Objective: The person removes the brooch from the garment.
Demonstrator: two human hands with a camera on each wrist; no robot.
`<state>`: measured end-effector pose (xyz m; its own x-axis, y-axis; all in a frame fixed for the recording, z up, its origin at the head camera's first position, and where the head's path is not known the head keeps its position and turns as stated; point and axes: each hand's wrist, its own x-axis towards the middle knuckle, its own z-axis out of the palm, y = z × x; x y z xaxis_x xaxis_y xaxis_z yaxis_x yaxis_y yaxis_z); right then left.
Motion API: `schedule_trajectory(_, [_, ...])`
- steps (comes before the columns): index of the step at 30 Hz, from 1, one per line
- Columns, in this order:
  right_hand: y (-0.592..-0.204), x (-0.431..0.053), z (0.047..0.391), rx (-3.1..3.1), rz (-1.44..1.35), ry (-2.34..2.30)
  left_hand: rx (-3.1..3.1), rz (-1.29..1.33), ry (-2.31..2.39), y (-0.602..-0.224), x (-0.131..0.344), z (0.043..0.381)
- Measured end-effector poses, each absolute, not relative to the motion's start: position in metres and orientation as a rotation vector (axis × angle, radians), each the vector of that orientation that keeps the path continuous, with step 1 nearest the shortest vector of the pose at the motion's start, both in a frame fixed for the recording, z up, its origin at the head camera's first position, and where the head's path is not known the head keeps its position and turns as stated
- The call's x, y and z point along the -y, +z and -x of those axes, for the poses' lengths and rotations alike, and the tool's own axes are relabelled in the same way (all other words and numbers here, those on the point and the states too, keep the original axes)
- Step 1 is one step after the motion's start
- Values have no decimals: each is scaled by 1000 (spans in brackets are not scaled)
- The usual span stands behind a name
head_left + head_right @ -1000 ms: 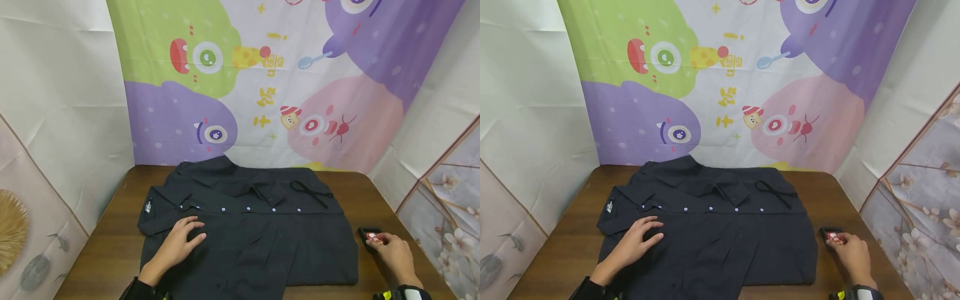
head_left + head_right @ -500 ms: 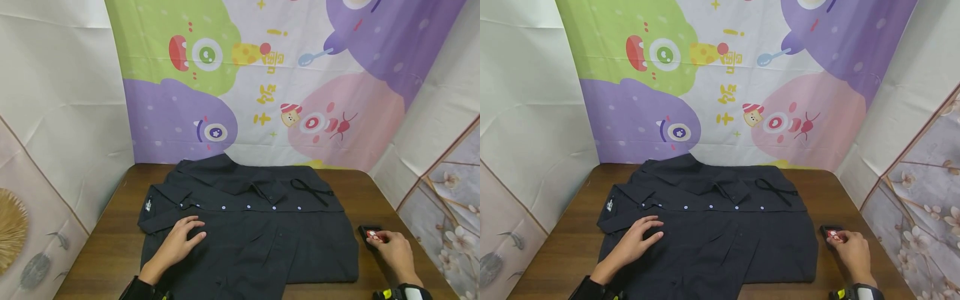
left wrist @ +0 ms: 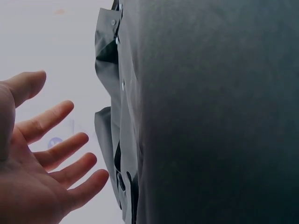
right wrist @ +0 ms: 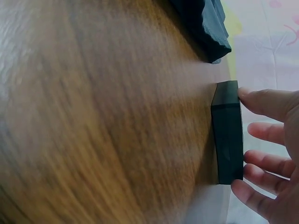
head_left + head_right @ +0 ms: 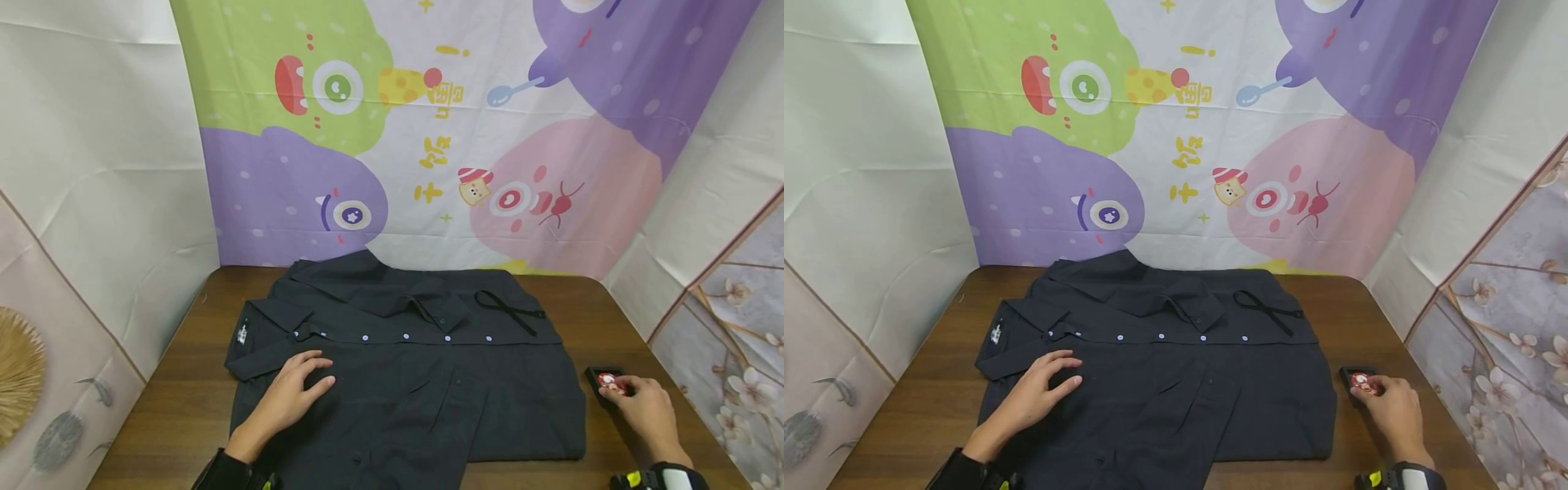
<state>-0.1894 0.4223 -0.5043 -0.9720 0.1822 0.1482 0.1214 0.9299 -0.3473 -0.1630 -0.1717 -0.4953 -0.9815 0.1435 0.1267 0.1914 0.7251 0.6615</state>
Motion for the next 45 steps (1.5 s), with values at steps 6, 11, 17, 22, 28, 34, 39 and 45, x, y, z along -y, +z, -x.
schedule_trajectory(6, [-503,-421,189,2927,225,496,2855,268,-1091,-496,172,163])
schedule_trajectory(11, [-505,-420,188,2920,254,502,2869,253,-1083,-496,172,163])
schedule_trajectory(17, [-509,-420,187,2890,286,528,2878,238,-1057,-495,172,163])
schedule_trajectory(22, [-510,-421,187,2862,263,519,2874,243,-1043,-495,171,163])
schedule_trajectory(28, [-512,-421,185,2858,265,514,2880,245,-1038,-496,170,164])
schedule_trajectory(34, [-511,-419,184,2837,233,487,2883,237,-1045,-496,170,165])
schedule_trajectory(39, [-509,-416,184,2840,243,486,2878,240,-1034,-495,169,166])
schedule_trajectory(45, [-511,-414,185,2850,254,499,2875,240,-1013,-494,170,166])
